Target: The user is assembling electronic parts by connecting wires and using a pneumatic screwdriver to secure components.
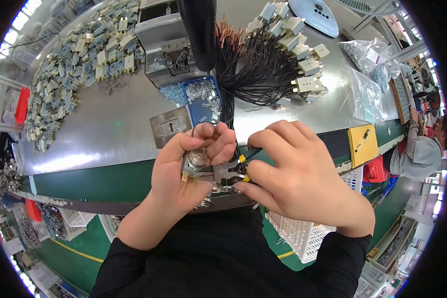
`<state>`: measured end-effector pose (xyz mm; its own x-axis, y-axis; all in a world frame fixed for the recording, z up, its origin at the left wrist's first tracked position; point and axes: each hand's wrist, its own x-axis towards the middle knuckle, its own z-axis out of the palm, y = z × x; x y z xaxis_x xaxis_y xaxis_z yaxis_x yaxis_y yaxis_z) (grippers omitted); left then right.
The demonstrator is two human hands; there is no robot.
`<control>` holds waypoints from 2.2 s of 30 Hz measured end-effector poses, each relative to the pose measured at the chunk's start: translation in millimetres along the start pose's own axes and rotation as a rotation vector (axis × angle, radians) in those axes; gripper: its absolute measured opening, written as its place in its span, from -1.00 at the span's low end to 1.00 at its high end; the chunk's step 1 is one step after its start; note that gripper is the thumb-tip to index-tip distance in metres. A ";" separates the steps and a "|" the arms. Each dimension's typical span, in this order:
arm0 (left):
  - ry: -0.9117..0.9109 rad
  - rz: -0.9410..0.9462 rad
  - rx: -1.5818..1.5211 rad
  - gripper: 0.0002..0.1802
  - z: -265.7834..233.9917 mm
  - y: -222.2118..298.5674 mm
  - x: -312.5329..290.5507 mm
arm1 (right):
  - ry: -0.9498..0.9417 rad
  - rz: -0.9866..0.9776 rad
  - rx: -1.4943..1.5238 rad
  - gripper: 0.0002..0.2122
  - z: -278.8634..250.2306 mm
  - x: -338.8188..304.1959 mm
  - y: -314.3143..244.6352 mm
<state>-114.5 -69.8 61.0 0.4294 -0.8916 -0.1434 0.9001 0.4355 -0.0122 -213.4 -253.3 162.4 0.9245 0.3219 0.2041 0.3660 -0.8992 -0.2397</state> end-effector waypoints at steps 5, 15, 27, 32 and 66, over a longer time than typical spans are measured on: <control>0.007 0.025 -0.001 -0.77 1.1 3.5 0.7 | -0.028 0.019 -0.013 -0.66 -0.2 -1.4 10.0; -0.047 0.102 0.160 -0.72 -2.3 12.0 0.2 | -0.098 -0.034 -0.055 -0.60 -1.4 9.9 10.6; 0.137 0.126 0.391 -0.81 14.8 7.1 0.5 | -0.106 0.023 0.002 -0.61 1.8 8.1 5.7; -0.031 0.077 0.157 -0.74 2.5 14.6 1.2 | -0.097 0.020 0.008 -0.61 3.5 9.5 10.0; 0.181 0.086 0.142 -0.82 25.0 9.7 -0.3 | -0.081 0.115 0.576 -0.69 3.6 -1.3 19.4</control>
<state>-104.1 -68.4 85.7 0.4963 -0.8096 -0.3133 0.8676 0.4756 0.1453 -207.1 -270.0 154.0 0.9587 0.2736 0.0782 0.2404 -0.6315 -0.7372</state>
